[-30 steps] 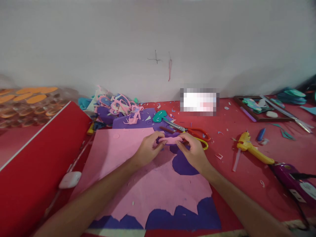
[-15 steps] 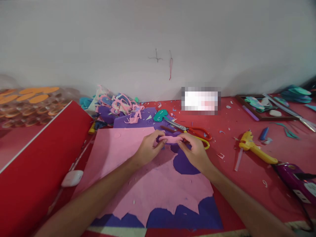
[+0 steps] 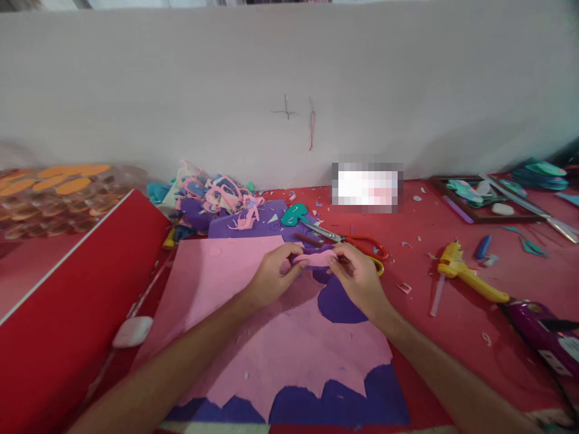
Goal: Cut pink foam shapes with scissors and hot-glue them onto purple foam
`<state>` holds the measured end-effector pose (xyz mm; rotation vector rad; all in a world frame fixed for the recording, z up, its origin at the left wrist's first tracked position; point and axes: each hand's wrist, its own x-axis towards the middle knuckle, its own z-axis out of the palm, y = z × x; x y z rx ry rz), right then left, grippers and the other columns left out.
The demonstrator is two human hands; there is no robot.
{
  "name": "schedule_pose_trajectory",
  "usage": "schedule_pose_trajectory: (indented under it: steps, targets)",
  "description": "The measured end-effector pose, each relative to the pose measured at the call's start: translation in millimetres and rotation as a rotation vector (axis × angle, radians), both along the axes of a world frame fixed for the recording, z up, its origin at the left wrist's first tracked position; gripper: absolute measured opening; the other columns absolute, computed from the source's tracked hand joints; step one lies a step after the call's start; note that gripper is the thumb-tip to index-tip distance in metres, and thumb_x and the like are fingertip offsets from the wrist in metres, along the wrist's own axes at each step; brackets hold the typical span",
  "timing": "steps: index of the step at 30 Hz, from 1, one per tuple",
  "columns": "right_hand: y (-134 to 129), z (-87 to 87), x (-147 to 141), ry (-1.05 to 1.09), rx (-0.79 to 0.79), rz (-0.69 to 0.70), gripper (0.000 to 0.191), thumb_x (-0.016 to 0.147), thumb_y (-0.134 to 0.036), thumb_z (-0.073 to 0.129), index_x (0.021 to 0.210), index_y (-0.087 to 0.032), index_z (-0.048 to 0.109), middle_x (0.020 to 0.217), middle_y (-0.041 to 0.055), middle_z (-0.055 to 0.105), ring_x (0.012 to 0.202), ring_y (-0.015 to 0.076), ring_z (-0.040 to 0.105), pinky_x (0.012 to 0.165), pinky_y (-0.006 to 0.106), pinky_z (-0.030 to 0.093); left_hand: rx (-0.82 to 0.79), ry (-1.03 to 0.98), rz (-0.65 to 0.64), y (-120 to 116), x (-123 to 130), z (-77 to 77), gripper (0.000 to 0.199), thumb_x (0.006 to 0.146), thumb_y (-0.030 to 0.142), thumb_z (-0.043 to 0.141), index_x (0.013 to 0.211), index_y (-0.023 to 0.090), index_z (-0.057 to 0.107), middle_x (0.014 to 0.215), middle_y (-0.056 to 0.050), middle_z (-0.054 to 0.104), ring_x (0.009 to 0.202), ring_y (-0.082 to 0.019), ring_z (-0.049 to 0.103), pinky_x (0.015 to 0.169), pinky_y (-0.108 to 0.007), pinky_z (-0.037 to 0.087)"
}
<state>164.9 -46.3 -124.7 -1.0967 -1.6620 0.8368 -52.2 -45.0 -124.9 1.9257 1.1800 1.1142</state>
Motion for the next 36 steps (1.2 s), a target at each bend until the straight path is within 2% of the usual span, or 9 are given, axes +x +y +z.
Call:
schedule_pose_trajectory:
  steps: [8, 19, 26, 36]
  targets:
    - [1.8, -3.7, 1.4, -0.005, 0.05, -0.034, 0.022, 0.098, -0.041, 0.064, 0.086, -0.022, 0.067, 0.092, 0.0054, 0.071, 0.086, 0.0209, 0.067, 0.074, 0.031, 0.052, -0.023, -0.017, 0.012, -0.5, 0.1, 0.7, 0.024, 0.098, 0.042, 0.06, 0.089, 0.019, 0.062, 0.092, -0.003, 0.072, 0.085, -0.017, 0.066, 0.078, -0.028, 0.05]
    - [0.0, -1.1, -0.5, 0.035, 0.027, -0.052, 0.017, 0.093, -0.038, 0.069, 0.087, -0.022, 0.065, 0.085, 0.0027, 0.068, 0.078, 0.0189, 0.066, 0.071, 0.029, 0.054, -0.021, -0.006, 0.038, -1.3, 0.4, -1.6, 0.021, 0.095, 0.037, 0.063, 0.084, 0.02, 0.059, 0.102, -0.006, 0.074, 0.105, -0.021, 0.068, 0.088, -0.031, 0.051]
    - [-0.3, 1.1, -0.8, 0.008, 0.035, -0.054, 0.018, 0.093, -0.038, 0.067, 0.085, -0.022, 0.063, 0.083, 0.0022, 0.067, 0.076, 0.0188, 0.064, 0.072, 0.03, 0.051, -0.023, 0.003, 0.045, -1.3, 0.6, -1.1, 0.018, 0.096, 0.037, 0.062, 0.092, 0.02, 0.063, 0.091, -0.002, 0.071, 0.082, -0.016, 0.065, 0.078, -0.028, 0.05]
    - [-0.5, 2.3, -0.9, 0.006, 0.041, -0.04, 0.018, 0.094, -0.037, 0.066, 0.086, -0.022, 0.064, 0.082, 0.0028, 0.067, 0.077, 0.0192, 0.065, 0.072, 0.03, 0.052, -0.031, -0.011, 0.037, -2.8, 1.6, 4.5, 0.019, 0.096, 0.039, 0.062, 0.094, 0.02, 0.064, 0.09, -0.003, 0.07, 0.082, -0.016, 0.065, 0.079, -0.029, 0.051]
